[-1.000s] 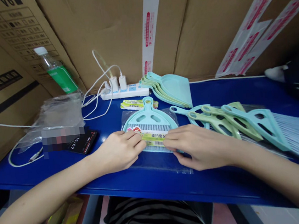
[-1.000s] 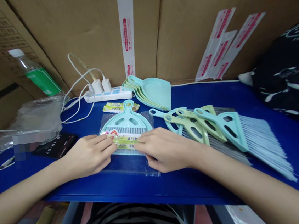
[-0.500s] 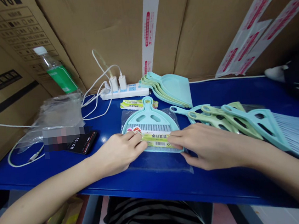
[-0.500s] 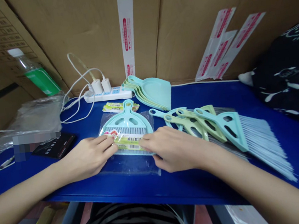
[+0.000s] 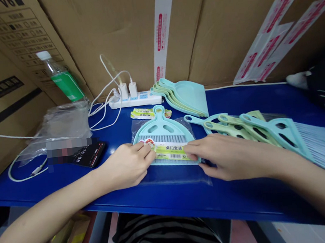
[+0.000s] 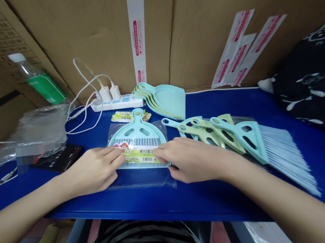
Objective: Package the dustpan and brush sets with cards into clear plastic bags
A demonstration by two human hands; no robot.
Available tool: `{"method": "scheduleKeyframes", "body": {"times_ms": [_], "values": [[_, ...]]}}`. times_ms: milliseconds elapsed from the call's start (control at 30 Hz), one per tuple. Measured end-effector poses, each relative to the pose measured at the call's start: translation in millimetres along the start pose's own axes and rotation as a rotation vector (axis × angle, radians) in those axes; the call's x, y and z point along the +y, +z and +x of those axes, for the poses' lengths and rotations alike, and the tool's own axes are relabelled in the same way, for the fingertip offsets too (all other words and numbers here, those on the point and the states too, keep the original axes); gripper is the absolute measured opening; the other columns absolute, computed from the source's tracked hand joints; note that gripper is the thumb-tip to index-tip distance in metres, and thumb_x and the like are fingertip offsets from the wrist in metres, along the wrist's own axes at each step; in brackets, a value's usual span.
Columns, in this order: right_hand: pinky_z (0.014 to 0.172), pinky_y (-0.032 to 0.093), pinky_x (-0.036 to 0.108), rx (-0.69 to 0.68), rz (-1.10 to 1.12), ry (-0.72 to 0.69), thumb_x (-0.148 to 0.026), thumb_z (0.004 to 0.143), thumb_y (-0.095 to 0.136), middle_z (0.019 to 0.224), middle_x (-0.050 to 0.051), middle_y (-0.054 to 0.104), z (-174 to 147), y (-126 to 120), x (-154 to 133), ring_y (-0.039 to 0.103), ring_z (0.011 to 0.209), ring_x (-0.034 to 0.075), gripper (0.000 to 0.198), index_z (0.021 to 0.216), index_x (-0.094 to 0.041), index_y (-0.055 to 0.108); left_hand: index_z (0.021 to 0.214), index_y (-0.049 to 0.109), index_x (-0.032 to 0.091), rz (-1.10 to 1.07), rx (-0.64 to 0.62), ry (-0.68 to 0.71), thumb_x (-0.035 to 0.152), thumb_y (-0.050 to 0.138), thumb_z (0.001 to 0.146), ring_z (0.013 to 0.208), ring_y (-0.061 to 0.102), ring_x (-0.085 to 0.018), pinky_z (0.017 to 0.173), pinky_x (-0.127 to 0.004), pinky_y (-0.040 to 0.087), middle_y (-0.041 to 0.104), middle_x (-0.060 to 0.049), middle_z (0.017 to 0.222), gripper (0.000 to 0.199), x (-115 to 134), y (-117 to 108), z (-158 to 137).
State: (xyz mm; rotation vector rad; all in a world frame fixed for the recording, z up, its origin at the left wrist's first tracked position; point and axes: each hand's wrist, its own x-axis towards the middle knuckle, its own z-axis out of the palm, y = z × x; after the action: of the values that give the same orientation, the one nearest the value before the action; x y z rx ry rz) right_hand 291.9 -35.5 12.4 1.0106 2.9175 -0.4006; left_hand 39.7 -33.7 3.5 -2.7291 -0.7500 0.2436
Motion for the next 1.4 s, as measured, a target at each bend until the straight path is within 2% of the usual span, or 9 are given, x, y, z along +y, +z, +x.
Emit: {"method": "scheduleKeyframes", "body": {"times_ms": [100, 267, 467, 600, 900, 1133, 1300, 1400], "values": [[0.064, 0.039, 0.030, 0.011, -0.001, -0.005, -0.004, 0.073, 0.050, 0.082, 0.004, 0.065, -0.1, 0.0, 0.9, 0.059, 0.071, 0.019, 0.017, 0.080, -0.020, 0.050, 0.089, 0.057, 0.015, -0.005, 0.001, 0.005, 0.013, 0.052, 0.079, 0.087, 0.066, -0.025, 0.067, -0.034, 0.056, 0.067, -0.010, 0.092, 0.011, -0.7, 0.4, -0.8], [0.060, 0.037, 0.029, 0.003, 0.002, -0.005, -0.003, 0.072, 0.046, 0.076, 0.003, 0.062, -0.5, 0.1, 0.3, 0.056, 0.065, 0.017, 0.018, 0.074, -0.021, 0.048, 0.084, 0.056, 0.015, -0.030, 0.008, 0.002, 0.013, 0.054, 0.075, 0.086, 0.066, -0.025, 0.064, -0.033, 0.054, 0.067, -0.009, 0.088, 0.010, -1.4, 1.3, -2.6], [0.059, 0.037, 0.028, -0.032, 0.028, 0.017, -0.003, 0.071, 0.047, 0.075, 0.002, 0.060, -0.1, -3.8, -1.2, 0.054, 0.065, 0.016, 0.019, 0.071, -0.022, 0.043, 0.083, 0.056, 0.016, -0.116, -0.029, 0.000, 0.011, 0.054, 0.072, 0.081, 0.065, -0.023, 0.064, -0.032, 0.051, 0.067, -0.007, 0.088, 0.013, -5.9, -0.5, -4.5], [0.058, 0.037, 0.028, -0.043, 0.065, 0.017, -0.005, 0.073, 0.047, 0.074, 0.001, 0.058, -1.1, -5.8, -1.7, 0.053, 0.063, 0.015, 0.018, 0.069, -0.022, 0.043, 0.081, 0.056, 0.017, -0.162, -0.069, 0.012, 0.010, 0.052, 0.073, 0.073, 0.063, -0.020, 0.061, -0.030, 0.048, 0.065, -0.004, 0.081, 0.012, -9.7, -5.1, -6.1], [0.061, 0.039, 0.028, -0.076, 0.088, 0.041, -0.008, 0.078, 0.046, 0.079, 0.003, 0.061, -2.1, -6.0, 0.7, 0.055, 0.066, 0.015, 0.016, 0.070, -0.020, 0.051, 0.077, 0.056, 0.018, -0.212, -0.117, 0.009, 0.007, 0.051, 0.072, 0.072, 0.063, -0.019, 0.062, -0.029, 0.046, 0.066, -0.003, 0.079, 0.013, -15.5, -9.8, -8.4], [0.059, 0.037, 0.029, 0.009, 0.077, 0.043, -0.028, 0.092, 0.047, 0.072, 0.003, 0.061, 2.1, 1.4, 3.3, 0.055, 0.062, 0.015, 0.028, 0.067, -0.020, 0.055, 0.077, 0.059, 0.017, -0.253, -0.089, 0.064, 0.008, 0.051, 0.075, 0.077, 0.064, -0.020, 0.064, -0.030, 0.048, 0.067, -0.005, 0.086, 0.012, -16.8, -12.0, -12.1], [0.053, 0.030, 0.029, 0.065, -0.102, 0.113, -0.025, 0.092, 0.048, 0.069, 0.003, 0.065, 7.5, 7.0, 0.9, 0.056, 0.058, 0.016, 0.023, 0.072, -0.019, 0.056, 0.074, 0.060, 0.017, -0.259, -0.095, 0.058, 0.007, 0.051, 0.074, 0.076, 0.065, -0.020, 0.062, -0.030, 0.049, 0.067, -0.005, 0.085, 0.012, -16.4, -13.3, -14.8], [0.052, 0.032, 0.029, 0.110, -0.136, 0.085, -0.023, 0.089, 0.054, 0.070, 0.004, 0.067, 8.6, 9.1, 0.3, 0.059, 0.058, 0.018, 0.013, 0.078, -0.019, 0.059, 0.077, 0.061, 0.017, -0.264, -0.096, 0.070, 0.008, 0.052, 0.076, 0.081, 0.065, -0.020, 0.064, -0.029, 0.050, 0.068, -0.006, 0.094, 0.013, -16.9, -13.7, -15.1]]}}
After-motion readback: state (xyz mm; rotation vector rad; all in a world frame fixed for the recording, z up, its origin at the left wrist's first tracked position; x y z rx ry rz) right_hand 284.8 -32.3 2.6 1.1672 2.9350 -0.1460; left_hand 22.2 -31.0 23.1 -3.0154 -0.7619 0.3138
